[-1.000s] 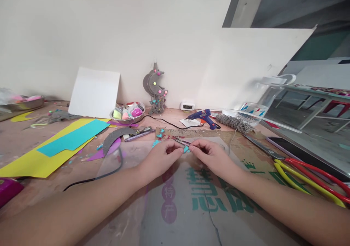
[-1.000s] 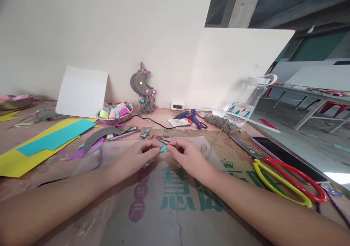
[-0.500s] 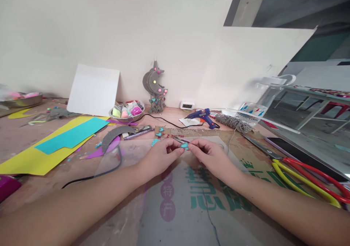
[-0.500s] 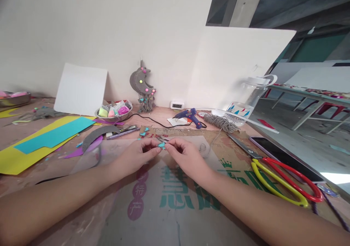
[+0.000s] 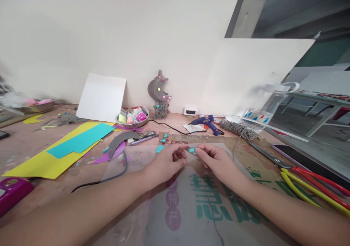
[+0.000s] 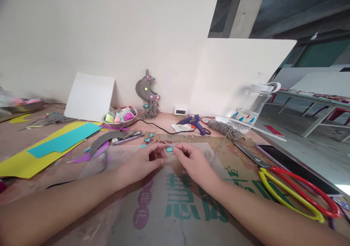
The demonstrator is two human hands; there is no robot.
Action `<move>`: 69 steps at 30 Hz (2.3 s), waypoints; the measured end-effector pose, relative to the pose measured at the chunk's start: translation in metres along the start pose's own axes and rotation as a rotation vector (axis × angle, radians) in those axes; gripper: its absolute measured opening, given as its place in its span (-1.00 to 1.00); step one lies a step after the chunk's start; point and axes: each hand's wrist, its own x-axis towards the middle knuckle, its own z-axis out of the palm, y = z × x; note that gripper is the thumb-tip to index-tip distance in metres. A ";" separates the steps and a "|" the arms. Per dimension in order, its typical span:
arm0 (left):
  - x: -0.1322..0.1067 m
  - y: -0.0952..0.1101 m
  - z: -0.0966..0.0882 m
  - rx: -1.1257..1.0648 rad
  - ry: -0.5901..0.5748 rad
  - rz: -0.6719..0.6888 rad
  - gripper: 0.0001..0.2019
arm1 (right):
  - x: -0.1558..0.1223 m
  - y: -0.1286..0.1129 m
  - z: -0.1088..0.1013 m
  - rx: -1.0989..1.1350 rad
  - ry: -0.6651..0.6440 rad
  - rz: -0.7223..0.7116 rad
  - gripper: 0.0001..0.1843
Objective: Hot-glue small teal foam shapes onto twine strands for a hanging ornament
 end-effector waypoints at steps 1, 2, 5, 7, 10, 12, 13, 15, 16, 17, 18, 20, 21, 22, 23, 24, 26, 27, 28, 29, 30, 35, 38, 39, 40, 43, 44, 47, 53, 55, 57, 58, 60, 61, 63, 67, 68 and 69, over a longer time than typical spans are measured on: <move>0.001 -0.001 0.000 -0.030 0.017 -0.002 -0.65 | 0.000 -0.001 -0.001 0.009 0.020 0.005 -0.66; 0.001 -0.002 0.000 -0.061 0.041 -0.018 -0.64 | 0.000 -0.001 -0.002 0.018 0.037 0.006 -0.65; 0.002 -0.004 -0.001 -0.124 0.113 -0.108 -0.82 | 0.001 -0.001 -0.003 0.028 0.065 -0.005 -0.65; 0.002 -0.003 -0.001 -0.132 0.119 -0.125 -0.89 | 0.001 -0.001 -0.003 0.025 0.057 0.002 -0.64; 0.002 -0.002 -0.002 -0.115 0.119 -0.085 -0.85 | 0.000 0.000 -0.004 0.018 0.055 -0.007 -0.64; 0.002 -0.002 -0.002 -0.114 0.134 -0.065 -0.80 | -0.002 0.001 -0.006 -0.007 0.098 -0.065 -0.63; 0.002 -0.002 -0.002 -0.123 0.138 -0.063 -0.78 | -0.002 0.002 -0.007 -0.025 0.129 -0.095 -0.63; 0.003 -0.002 -0.003 -0.129 0.141 -0.066 -0.74 | -0.004 0.003 -0.008 -0.058 0.174 -0.135 -0.62; 0.003 -0.002 -0.003 -0.110 0.138 -0.063 -0.73 | -0.004 0.003 -0.009 -0.067 0.180 -0.140 -0.62; 0.003 -0.002 -0.003 -0.075 0.133 -0.060 -0.71 | -0.004 0.003 -0.009 -0.070 0.177 -0.137 -0.62; 0.003 -0.001 -0.004 -0.031 0.124 -0.055 -0.70 | -0.004 0.002 -0.008 -0.070 0.166 -0.129 -0.63; 0.002 0.002 -0.004 0.048 0.109 -0.055 -0.70 | -0.003 0.001 -0.006 -0.067 0.136 -0.096 -0.65; 0.001 0.004 -0.004 0.069 0.102 -0.056 -0.70 | -0.003 0.000 -0.005 -0.064 0.122 -0.079 -0.66; 0.000 0.005 -0.003 0.074 0.099 -0.056 -0.72 | -0.002 -0.001 -0.004 -0.063 0.107 -0.067 -0.67; 0.000 0.006 -0.003 0.069 0.095 -0.054 -0.74 | -0.002 -0.001 -0.002 -0.061 0.093 -0.060 -0.68; -0.001 0.007 -0.003 0.058 0.094 -0.052 -0.76 | -0.001 -0.002 -0.001 -0.058 0.080 -0.059 -0.68; -0.001 0.007 -0.002 0.036 0.103 -0.070 -0.80 | -0.001 -0.001 0.000 -0.048 0.059 -0.065 -0.67; -0.001 0.007 -0.002 0.031 0.114 -0.085 -0.81 | -0.001 -0.001 0.001 -0.042 0.051 -0.065 -0.67; -0.001 0.006 -0.002 0.032 0.121 -0.101 -0.81 | -0.001 -0.001 0.002 -0.034 0.043 -0.063 -0.67; 0.000 0.006 -0.003 0.039 0.126 -0.104 -0.81 | -0.001 0.000 0.002 -0.026 0.038 -0.060 -0.68; 0.000 0.005 -0.003 0.046 0.128 -0.094 -0.80 | -0.001 0.000 0.002 -0.023 0.030 -0.056 -0.69; -0.001 0.004 -0.003 0.082 0.113 0.017 -0.69 | -0.001 0.001 0.003 -0.033 -0.004 -0.050 -0.70; -0.002 0.005 -0.003 0.147 0.086 0.029 -0.70 | 0.001 0.005 0.003 -0.038 -0.040 -0.053 -0.70; -0.002 0.004 -0.003 0.161 0.074 0.029 -0.72 | 0.001 0.006 0.003 -0.043 -0.053 -0.055 -0.70; -0.002 0.004 -0.003 0.167 0.061 0.031 -0.72 | 0.001 0.008 0.003 -0.051 -0.066 -0.058 -0.70; -0.001 0.004 -0.004 0.162 0.032 0.027 -0.73 | 0.002 0.010 0.003 -0.086 -0.081 -0.072 -0.70; -0.001 0.004 -0.004 0.159 0.025 0.026 -0.73 | 0.001 0.011 0.003 -0.096 -0.081 -0.073 -0.70; -0.001 0.004 -0.004 0.155 0.011 0.016 -0.75 | 0.001 0.011 0.003 -0.115 -0.069 -0.070 -0.69; 0.000 0.004 -0.002 0.181 0.017 -0.038 -0.78 | 0.001 0.013 0.002 -0.104 -0.060 -0.069 -0.71; 0.000 0.004 -0.002 0.174 0.010 -0.049 -0.79 | 0.001 0.014 0.002 -0.092 -0.070 -0.066 -0.71; -0.001 0.004 -0.002 0.169 0.001 -0.055 -0.79 | 0.001 0.014 0.002 -0.087 -0.080 -0.068 -0.71; -0.001 0.005 -0.002 0.167 -0.004 -0.056 -0.78 | 0.001 0.014 0.002 -0.086 -0.084 -0.068 -0.71; -0.002 0.006 -0.002 0.162 -0.006 -0.060 -0.78 | 0.001 0.013 0.002 -0.080 -0.088 -0.064 -0.70; -0.002 0.007 -0.002 0.158 0.000 -0.063 -0.78 | 0.001 0.012 0.001 -0.074 -0.093 -0.062 -0.70; -0.002 0.007 -0.002 0.145 0.027 -0.067 -0.78 | 0.001 0.011 0.001 -0.048 -0.106 -0.061 -0.68; -0.002 0.005 -0.003 0.121 0.075 -0.069 -0.77 | 0.001 0.007 0.002 -0.019 -0.116 -0.072 -0.68; -0.001 0.004 -0.003 0.116 0.079 -0.070 -0.76 | 0.001 0.006 0.003 -0.030 -0.117 -0.077 -0.67; -0.001 0.003 -0.003 0.112 0.081 -0.069 -0.76 | 0.001 0.005 0.004 -0.046 -0.118 -0.083 -0.68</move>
